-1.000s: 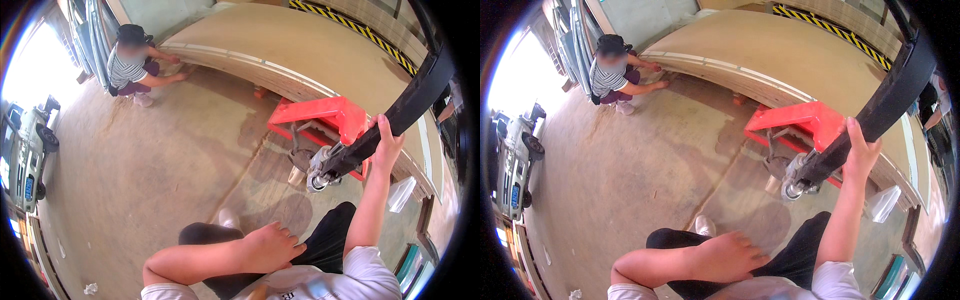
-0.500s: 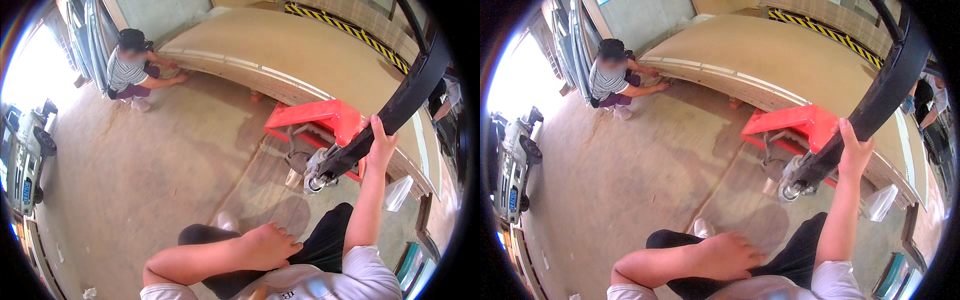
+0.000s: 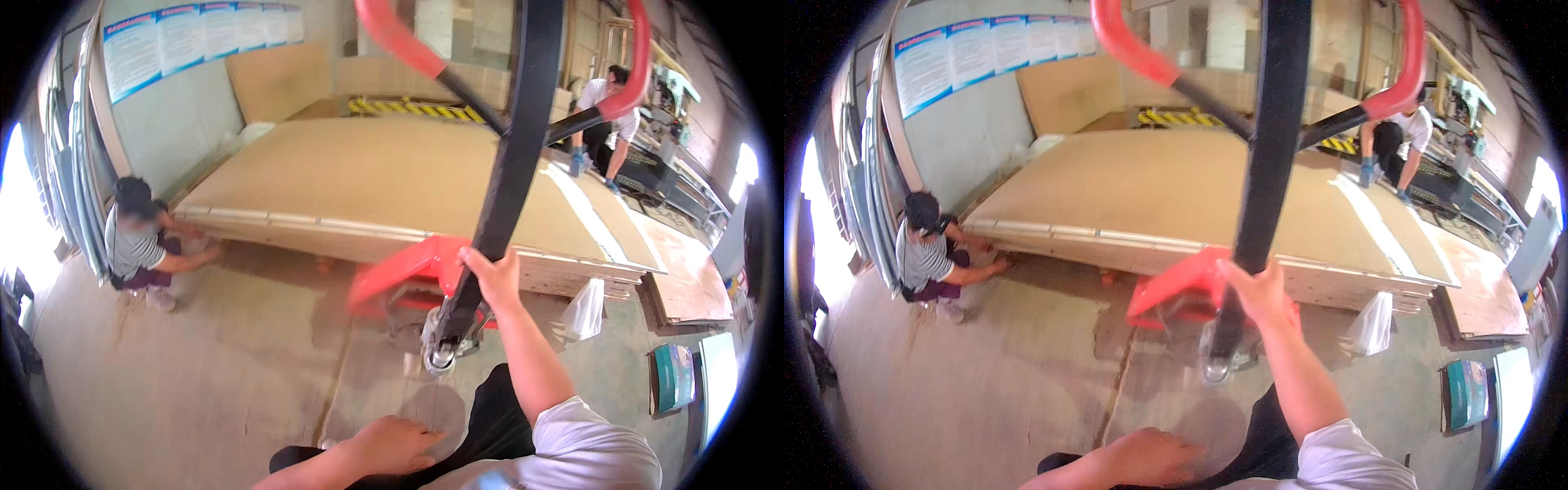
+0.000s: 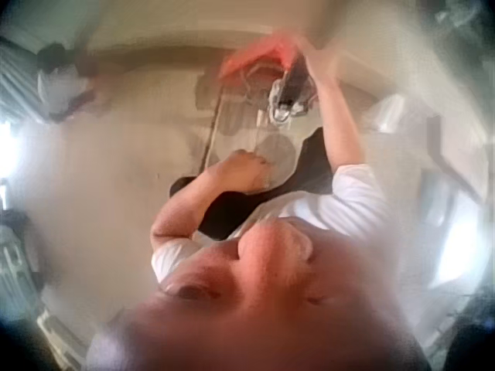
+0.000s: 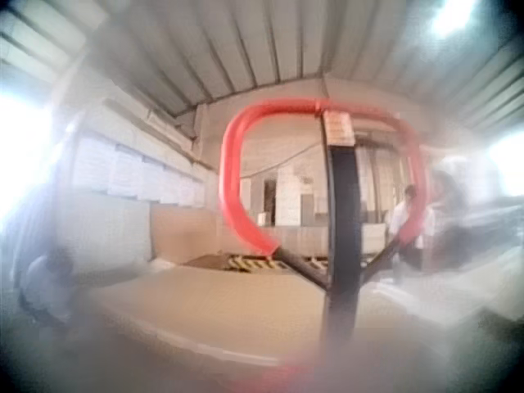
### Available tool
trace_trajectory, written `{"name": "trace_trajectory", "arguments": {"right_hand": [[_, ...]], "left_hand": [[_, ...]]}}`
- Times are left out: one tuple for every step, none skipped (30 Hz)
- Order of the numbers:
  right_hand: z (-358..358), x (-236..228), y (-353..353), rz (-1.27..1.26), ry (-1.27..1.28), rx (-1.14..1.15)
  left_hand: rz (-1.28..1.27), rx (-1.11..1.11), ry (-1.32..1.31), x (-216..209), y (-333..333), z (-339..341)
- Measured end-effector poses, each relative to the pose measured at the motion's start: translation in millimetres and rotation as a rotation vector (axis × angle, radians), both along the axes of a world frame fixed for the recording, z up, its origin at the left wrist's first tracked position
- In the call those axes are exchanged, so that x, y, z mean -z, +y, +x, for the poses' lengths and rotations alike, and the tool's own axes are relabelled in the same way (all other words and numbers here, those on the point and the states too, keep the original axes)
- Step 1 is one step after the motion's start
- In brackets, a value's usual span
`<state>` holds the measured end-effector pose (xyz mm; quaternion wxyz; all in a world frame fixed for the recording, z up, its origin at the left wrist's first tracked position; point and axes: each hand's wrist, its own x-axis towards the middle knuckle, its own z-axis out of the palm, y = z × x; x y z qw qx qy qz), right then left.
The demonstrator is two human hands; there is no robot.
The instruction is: The person stacks large grey boards onto a red pallet jack in a workshop. They align the boards by hand and then use the pallet jack to lift and move the stack.
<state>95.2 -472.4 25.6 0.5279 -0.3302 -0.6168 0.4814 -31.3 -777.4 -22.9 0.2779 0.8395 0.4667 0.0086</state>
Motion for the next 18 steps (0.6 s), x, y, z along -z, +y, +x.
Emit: {"name": "trace_trajectory", "arguments": {"right_hand": [[5, 2, 3, 0.010, 0.009, -0.022], [7, 3, 2, 0.081, -0.058, -0.011], [13, -1, 3, 0.121, -0.153, 0.002], [21, -6, 3, 0.160, -0.250, 0.017], [25, -11, 3, 0.192, -0.347, 0.030], [29, -31, -14, 0.137, -0.368, 0.073], [35, -37, -10, 0.317, -0.328, 0.148], [58, -45, -2, 0.500, -0.298, 0.239], [81, -52, 5, 0.678, -0.274, 0.327], [92, -75, 9, 0.887, -0.245, 0.392], [102, -109, 9, 1.092, -0.219, 0.461], [108, -145, 6, 1.208, -0.210, 0.534], [115, -185, -1, 1.328, -0.212, 0.611], [116, -217, -6, 1.387, -0.263, 0.768], [115, -255, -3, 1.534, -0.298, 0.900], [109, -293, -9, 1.629, -0.369, 0.995], [94, -324, -6, 1.713, -0.417, 1.075], [101, -360, -2, 1.788, -0.506, 1.178]], "left_hand": [[-0.025, -0.014, 0.015, -1, 3, 1], [-0.011, -0.015, 0.023, 2, 3, 1], [0.003, -0.017, 0.031, 8, 5, 0], [0.018, -0.019, 0.037, 10, 10, -1], [-0.004, -0.017, 0.055, 11, 14, -3], [-0.029, -0.027, 0.074, 10, 16, -4], [-0.053, -0.036, 0.093, 9, 19, -6], [-0.040, -0.018, 0.078, 14, 25, -5], [-0.034, 0.000, 0.058, 24, 29, -2], [-0.030, -0.011, 0.045, 28, 27, -4], [-0.031, -0.009, 0.034, 28, 26, -7], [-0.033, -0.005, 0.024, 28, 24, -10], [-0.033, 0.009, 0.007, 29, 24, -13], [-0.035, -0.007, 0.004, 33, 25, -17], [-0.039, -0.016, -0.003, 38, 26, -19], [-0.043, -0.028, -0.013, 40, 26, -21], [-0.053, -0.054, 0.019, 38, 22, -27], [-0.054, -0.024, 0.036, 32, 27, -24]]}}
